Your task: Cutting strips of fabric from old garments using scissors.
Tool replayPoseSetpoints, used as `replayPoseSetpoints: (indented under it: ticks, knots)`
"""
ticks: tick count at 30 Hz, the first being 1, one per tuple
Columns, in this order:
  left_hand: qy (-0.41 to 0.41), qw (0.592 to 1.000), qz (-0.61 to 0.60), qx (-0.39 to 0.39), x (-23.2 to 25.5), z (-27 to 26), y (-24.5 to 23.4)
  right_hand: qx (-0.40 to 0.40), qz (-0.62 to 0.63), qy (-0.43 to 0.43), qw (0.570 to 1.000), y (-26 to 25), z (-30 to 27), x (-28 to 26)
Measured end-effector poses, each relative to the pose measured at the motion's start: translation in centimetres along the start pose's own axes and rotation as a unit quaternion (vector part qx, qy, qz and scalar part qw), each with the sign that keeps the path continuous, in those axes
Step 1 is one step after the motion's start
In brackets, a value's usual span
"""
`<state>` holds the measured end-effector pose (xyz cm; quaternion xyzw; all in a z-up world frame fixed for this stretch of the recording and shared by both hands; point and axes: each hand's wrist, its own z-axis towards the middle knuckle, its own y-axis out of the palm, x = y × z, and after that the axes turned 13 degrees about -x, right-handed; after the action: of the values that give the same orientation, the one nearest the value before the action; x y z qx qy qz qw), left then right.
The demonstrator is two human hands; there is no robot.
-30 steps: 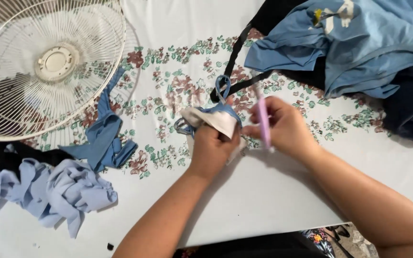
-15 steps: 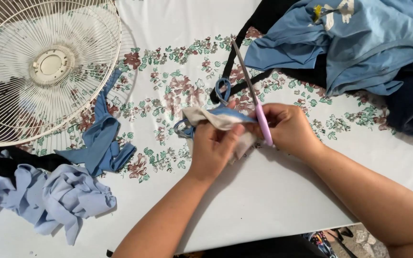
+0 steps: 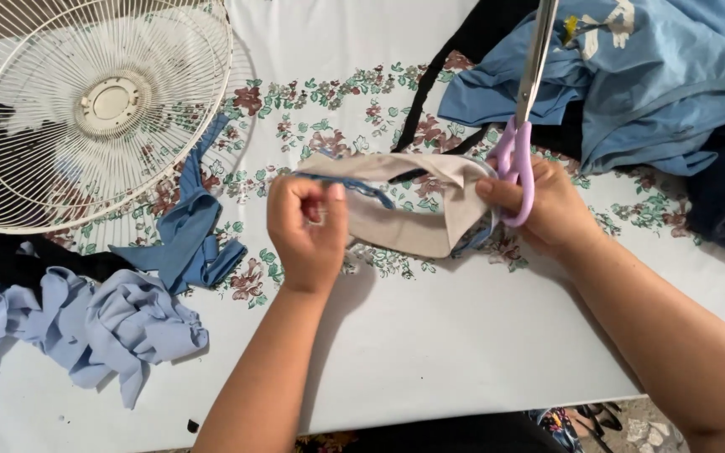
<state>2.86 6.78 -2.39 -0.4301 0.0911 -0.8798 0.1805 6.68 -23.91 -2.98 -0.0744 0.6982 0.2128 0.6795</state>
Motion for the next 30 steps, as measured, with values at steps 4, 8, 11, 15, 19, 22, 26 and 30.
replayPoseSetpoints:
  ticks: [4,8,11,15,19,22,26,30]
  knots:
    - [0.103,0.978,0.183,-0.010,4.1,0.8,1.8,-0.047,-0.054,0.047,0.996,-0.2,-0.5,-1.3]
    - [0.121,0.938,0.223,-0.238,5.2,0.8,1.4,-0.221,-0.072,0.045,0.972,-1.2,-1.6,-0.1]
    - [0.059,0.910,0.221,-0.346,4.4,0.6,0.2,-0.267,0.007,-0.001,0.964,-1.5,-1.9,-0.8]
    - [0.032,0.906,0.306,-0.291,4.1,1.4,-1.4,-0.200,0.159,-0.015,0.967,-3.0,-1.6,-1.2]
    - [-0.091,0.924,0.300,-0.218,3.7,1.6,-1.2,-0.183,0.161,0.012,0.970,-2.6,-0.9,0.1]
    - [-0.152,0.978,-0.140,0.025,3.4,1.9,-0.7,-0.068,0.021,0.129,0.989,0.9,-0.4,-0.6]
    - [-0.180,0.970,-0.103,-0.126,2.6,0.7,0.1,-0.057,0.019,0.169,0.984,3.7,-0.9,-0.7]
    - [-0.258,0.885,-0.147,-0.360,3.0,-1.2,2.1,-0.055,0.125,0.173,0.975,3.1,-1.2,1.2]
